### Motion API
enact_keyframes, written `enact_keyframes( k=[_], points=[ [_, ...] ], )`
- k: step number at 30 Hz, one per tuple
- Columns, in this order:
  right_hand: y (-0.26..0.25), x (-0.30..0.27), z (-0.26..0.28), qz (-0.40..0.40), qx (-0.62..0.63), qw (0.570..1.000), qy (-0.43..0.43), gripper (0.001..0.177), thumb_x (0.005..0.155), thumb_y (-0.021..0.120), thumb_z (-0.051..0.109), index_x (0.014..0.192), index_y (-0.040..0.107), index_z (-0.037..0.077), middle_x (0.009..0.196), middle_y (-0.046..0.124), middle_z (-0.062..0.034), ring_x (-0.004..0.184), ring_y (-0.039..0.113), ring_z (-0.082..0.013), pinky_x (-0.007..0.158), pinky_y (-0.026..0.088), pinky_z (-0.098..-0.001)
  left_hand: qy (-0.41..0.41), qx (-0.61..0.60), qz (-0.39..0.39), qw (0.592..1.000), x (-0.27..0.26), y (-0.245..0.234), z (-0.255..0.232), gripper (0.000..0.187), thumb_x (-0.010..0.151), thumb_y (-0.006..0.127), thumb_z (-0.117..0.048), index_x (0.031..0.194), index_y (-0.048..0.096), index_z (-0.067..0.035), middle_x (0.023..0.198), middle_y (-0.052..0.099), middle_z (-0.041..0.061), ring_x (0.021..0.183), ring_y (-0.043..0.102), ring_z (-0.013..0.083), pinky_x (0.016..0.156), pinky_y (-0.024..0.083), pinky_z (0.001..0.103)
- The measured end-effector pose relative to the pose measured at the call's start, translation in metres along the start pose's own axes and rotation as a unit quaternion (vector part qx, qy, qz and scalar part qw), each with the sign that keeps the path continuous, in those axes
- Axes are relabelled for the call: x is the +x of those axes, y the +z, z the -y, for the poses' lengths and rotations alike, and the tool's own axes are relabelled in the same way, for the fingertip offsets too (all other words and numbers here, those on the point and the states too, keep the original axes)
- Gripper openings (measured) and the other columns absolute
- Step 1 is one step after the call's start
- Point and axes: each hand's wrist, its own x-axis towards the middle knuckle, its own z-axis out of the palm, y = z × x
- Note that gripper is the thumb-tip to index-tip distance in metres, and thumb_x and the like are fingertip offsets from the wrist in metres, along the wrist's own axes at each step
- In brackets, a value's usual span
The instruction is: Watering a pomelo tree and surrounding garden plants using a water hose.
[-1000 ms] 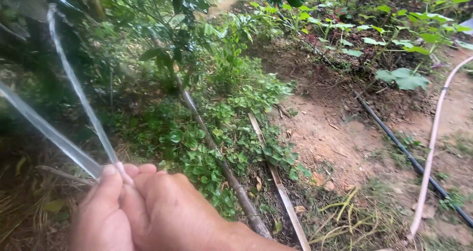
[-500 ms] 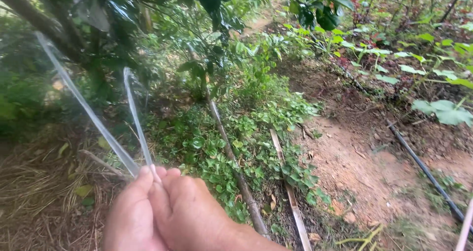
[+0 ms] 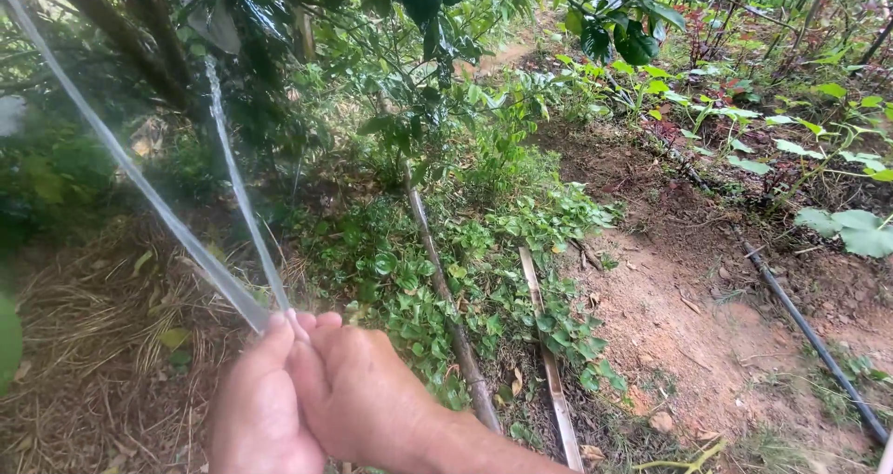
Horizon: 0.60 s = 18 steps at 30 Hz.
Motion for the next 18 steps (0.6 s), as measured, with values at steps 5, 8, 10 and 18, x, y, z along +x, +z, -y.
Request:
enact_keyframes(
  k=[5, 8, 10, 18],
  points=[
    [0.003, -0.014, 0.015, 0.008, -0.009, 1.000, -0.009, 0.035, 0.111, 0.040, 0.022, 0.101, 0.067, 0.001, 0.079, 0.067, -0.0079, 0.057, 0.060, -0.0132, 0.044, 0.055, -0.0257, 0.003, -0.007, -0.004, 1.000, -0.004, -0.014, 0.004, 0.030, 0.113, 0.035, -0.022, 0.115, 0.053, 0.002, 0.114, 0.062, 0.018, 0.106, 0.059, 0.0247, 0.097, 0.049, 0.043],
    [0.011, -0.016, 0.012, 0.017, -0.014, 1.000, -0.010, 0.035, 0.111, 0.040, 0.021, 0.101, 0.067, 0.001, 0.079, 0.067, -0.0079, 0.057, 0.060, -0.0131, 0.044, 0.055, -0.0255, 0.001, -0.012, -0.010, 1.000, -0.011, -0.019, 0.003, 0.030, 0.113, 0.035, -0.022, 0.115, 0.053, 0.002, 0.114, 0.062, 0.018, 0.106, 0.059, 0.0246, 0.097, 0.049, 0.043],
    [0.016, -0.015, 0.007, 0.021, -0.018, 1.000, -0.011, 0.035, 0.111, 0.040, 0.021, 0.101, 0.067, 0.001, 0.079, 0.067, -0.0078, 0.057, 0.061, -0.0130, 0.044, 0.055, -0.0253, -0.001, -0.016, -0.013, 1.000, -0.014, -0.021, 0.004, 0.030, 0.112, 0.035, -0.022, 0.115, 0.053, 0.002, 0.114, 0.062, 0.018, 0.106, 0.059, 0.0246, 0.097, 0.050, 0.043],
    [0.019, -0.018, -0.002, 0.027, -0.018, 0.999, -0.008, 0.034, 0.111, 0.040, 0.021, 0.102, 0.066, 0.001, 0.079, 0.066, -0.0077, 0.057, 0.061, -0.0128, 0.045, 0.055, -0.0247, -0.011, -0.010, -0.017, 1.000, -0.023, -0.018, 0.006, 0.030, 0.112, 0.035, -0.021, 0.116, 0.054, 0.002, 0.113, 0.062, 0.018, 0.106, 0.059, 0.0244, 0.097, 0.050, 0.042]
  ],
)
